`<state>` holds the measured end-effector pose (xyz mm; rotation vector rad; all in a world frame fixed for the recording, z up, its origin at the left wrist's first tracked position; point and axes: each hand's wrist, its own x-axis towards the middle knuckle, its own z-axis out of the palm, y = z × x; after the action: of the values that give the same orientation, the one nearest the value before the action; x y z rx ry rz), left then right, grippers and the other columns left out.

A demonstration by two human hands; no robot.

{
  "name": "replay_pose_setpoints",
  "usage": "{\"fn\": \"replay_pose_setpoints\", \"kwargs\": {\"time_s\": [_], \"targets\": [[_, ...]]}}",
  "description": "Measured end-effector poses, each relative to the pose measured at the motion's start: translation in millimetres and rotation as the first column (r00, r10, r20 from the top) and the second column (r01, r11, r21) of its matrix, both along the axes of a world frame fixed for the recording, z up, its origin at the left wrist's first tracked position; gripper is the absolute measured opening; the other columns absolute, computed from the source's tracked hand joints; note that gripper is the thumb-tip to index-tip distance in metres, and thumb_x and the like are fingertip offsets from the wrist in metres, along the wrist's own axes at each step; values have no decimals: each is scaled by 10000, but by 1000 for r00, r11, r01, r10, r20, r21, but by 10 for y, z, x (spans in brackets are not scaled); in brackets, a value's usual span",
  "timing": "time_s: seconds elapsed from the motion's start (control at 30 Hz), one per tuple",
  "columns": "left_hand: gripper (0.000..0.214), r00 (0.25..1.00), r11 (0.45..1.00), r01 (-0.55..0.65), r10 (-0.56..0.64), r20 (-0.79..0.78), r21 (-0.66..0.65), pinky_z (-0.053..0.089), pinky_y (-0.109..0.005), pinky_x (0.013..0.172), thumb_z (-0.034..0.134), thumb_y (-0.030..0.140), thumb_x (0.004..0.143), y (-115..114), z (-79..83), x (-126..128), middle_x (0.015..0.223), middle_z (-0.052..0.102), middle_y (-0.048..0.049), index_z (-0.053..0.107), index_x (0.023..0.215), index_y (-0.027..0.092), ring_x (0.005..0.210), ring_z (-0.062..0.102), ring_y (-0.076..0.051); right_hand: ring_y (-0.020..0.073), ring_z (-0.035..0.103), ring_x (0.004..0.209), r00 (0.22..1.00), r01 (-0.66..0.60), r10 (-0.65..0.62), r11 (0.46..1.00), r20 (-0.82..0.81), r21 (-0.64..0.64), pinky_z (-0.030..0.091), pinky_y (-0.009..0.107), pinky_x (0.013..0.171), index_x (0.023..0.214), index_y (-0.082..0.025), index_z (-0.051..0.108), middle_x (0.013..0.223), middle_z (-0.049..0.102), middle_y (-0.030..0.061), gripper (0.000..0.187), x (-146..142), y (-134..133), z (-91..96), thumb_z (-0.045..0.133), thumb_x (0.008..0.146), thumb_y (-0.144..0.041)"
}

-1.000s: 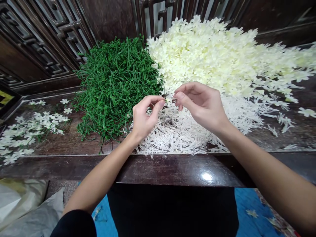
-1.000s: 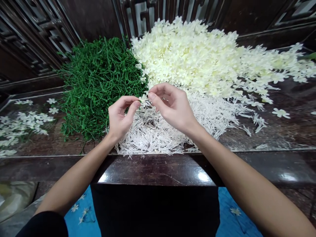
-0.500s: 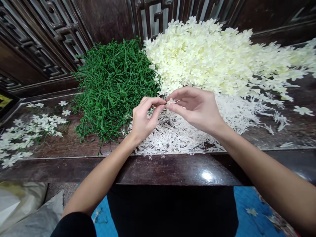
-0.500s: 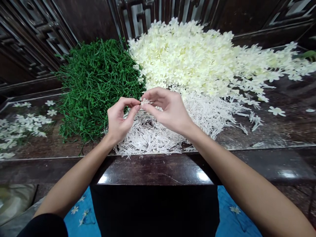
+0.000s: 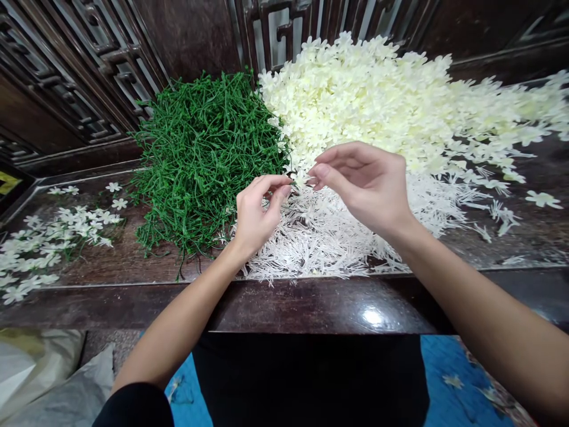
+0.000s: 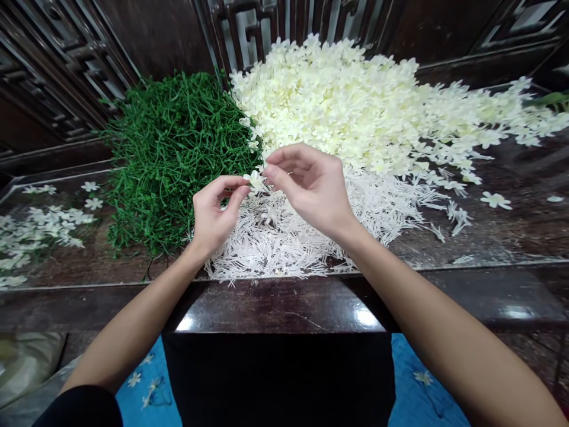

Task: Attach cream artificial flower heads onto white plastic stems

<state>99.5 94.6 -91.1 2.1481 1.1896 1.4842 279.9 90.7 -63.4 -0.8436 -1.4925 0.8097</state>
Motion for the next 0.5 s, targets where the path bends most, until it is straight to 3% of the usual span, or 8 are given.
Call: {"fn": "replay_pose_setpoints", "kwargs": {"time_s": [0.13, 0.27, 0.4, 0.5], "targets": [[83, 992, 995, 16, -3, 125, -103, 523, -216, 626, 573, 162, 918, 16, -9, -8, 869, 728, -28, 651, 937, 178, 798, 675, -120, 155, 671, 700, 996, 49, -52, 998, -72, -32, 593, 329, 662, 870, -201, 703, 773, 698, 18, 26, 49, 45, 22, 708, 845, -201], [65, 984, 986, 38, -9, 177, -159, 489, -203, 543, 560, 190, 931, 17, 4, -19, 782, 693, -19, 622, 950, 187, 693, 648, -107, 161, 673, 703, 990, 135, -138, 988, -39, -75, 581, 330, 646, 871, -200, 689, 782, 695, 26, 40, 110, 119, 6, 701, 841, -224], [52, 984, 995, 29, -11, 180, -99, 517, -219, 585, 578, 222, 931, 63, 63, -60, 792, 687, -18, 613, 955, 193, 695, 653, -108, 196, 683, 785, 967, 220, -200, 967, 158, -125, 592, 393, 724, 915, -219, 674, 857, 703, 52, 74, 158, 198, -31, 657, 843, -215], [62, 976, 998, -48, 39, 213, 37, 539, -236, 645, 590, 247, 935, 124, 205, -160, 848, 686, -24, 615, 960, 197, 757, 668, -115, 223, 674, 844, 915, 217, -149, 965, 374, -147, 585, 451, 789, 905, -208, 692, 913, 711, 81, 95, 169, 231, -72, 647, 824, -188]]}}
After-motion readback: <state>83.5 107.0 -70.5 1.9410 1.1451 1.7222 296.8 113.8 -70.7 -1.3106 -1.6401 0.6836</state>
